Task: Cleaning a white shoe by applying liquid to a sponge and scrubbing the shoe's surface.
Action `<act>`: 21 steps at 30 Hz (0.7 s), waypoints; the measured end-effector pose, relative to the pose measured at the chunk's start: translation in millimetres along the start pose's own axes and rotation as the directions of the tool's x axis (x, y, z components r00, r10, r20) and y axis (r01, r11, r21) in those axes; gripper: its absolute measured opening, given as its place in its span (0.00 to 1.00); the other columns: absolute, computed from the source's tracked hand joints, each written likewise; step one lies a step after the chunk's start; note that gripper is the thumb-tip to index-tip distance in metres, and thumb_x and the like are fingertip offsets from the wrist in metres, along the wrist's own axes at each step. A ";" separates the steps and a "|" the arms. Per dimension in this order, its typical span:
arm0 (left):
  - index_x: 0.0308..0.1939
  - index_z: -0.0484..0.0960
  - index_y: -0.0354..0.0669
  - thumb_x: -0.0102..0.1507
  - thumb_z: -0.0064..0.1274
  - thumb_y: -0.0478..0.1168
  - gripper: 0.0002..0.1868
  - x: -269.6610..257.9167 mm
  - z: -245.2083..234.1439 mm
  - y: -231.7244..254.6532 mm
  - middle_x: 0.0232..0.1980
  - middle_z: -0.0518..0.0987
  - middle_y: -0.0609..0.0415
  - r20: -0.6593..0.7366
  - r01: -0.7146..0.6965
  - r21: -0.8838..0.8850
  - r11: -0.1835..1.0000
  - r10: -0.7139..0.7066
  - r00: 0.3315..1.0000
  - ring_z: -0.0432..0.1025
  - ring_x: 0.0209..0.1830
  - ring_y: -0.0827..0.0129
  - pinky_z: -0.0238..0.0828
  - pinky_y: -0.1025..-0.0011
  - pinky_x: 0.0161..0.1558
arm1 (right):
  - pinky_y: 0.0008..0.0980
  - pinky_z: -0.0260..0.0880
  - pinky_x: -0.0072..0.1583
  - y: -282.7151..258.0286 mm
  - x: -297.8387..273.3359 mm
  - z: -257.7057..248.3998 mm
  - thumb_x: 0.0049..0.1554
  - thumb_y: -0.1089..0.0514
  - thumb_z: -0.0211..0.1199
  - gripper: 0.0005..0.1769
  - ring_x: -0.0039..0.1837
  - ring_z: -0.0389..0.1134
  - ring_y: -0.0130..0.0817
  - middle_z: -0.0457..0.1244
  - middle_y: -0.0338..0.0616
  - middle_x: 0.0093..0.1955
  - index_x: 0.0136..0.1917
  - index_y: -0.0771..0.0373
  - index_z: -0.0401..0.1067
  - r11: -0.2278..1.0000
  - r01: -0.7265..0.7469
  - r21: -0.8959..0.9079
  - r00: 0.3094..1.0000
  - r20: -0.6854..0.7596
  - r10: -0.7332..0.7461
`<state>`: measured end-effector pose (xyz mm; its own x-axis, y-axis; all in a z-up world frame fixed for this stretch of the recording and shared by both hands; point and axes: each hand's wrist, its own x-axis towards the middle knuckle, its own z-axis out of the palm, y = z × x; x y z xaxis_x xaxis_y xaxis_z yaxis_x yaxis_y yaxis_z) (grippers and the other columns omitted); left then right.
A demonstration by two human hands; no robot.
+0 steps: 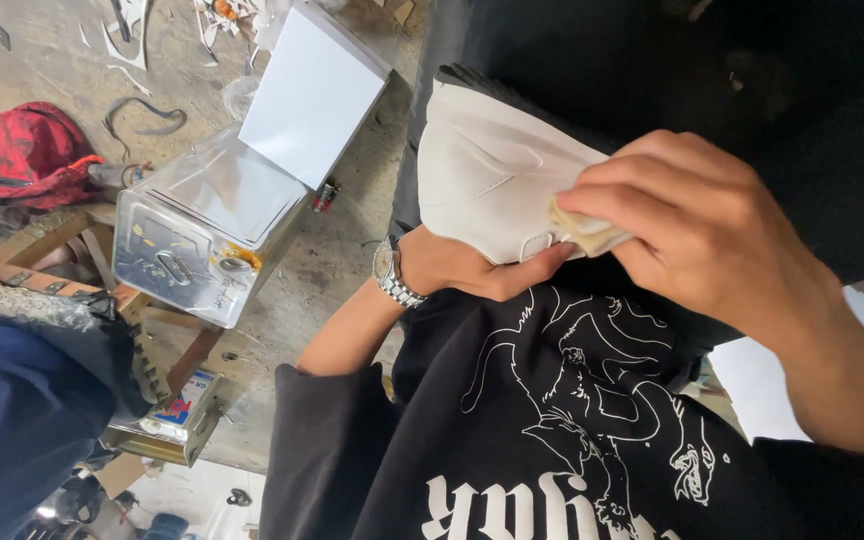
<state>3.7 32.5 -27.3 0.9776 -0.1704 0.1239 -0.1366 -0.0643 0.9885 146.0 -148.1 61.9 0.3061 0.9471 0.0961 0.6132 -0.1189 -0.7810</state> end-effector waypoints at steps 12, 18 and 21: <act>0.41 0.77 0.33 0.64 0.59 0.41 0.12 6.4 -6.9 1.7 0.36 0.72 0.50 0.096 -0.062 0.099 0.993 0.052 0.994 0.70 0.38 0.61 0.75 0.73 0.41 | 0.41 0.66 0.55 9.3 -12.7 -2.8 0.46 0.81 0.58 0.26 0.57 0.68 0.43 0.70 0.45 0.54 0.56 0.67 0.77 0.994 -0.026 -0.107 0.993 0.111 0.038; 0.40 0.77 0.37 0.63 0.57 0.43 0.12 13.0 -12.2 6.3 0.37 0.74 0.52 0.031 0.022 0.036 0.999 -0.023 0.999 0.71 0.40 0.61 0.72 0.71 0.45 | 0.42 0.72 0.58 9.8 2.9 7.6 0.47 0.89 0.58 0.25 0.54 0.68 0.49 0.68 0.51 0.53 0.54 0.75 0.75 0.996 0.062 0.071 0.998 -0.007 -0.062; 0.49 0.73 0.27 0.65 0.60 0.37 0.17 2.5 -9.1 -6.0 0.43 0.76 0.43 0.191 -0.141 0.190 0.972 0.104 0.976 0.73 0.48 0.59 0.81 0.70 0.49 | 0.41 0.66 0.55 12.2 -10.9 3.6 0.46 0.83 0.59 0.25 0.56 0.68 0.44 0.69 0.45 0.54 0.55 0.69 0.77 1.000 0.006 -0.003 0.997 0.073 -0.006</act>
<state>8.4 41.4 -32.2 0.9093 -0.3608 0.2073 -0.3006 -0.2251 0.9268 147.5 -158.8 49.1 0.2485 0.9670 0.0558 0.6171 -0.1137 -0.7786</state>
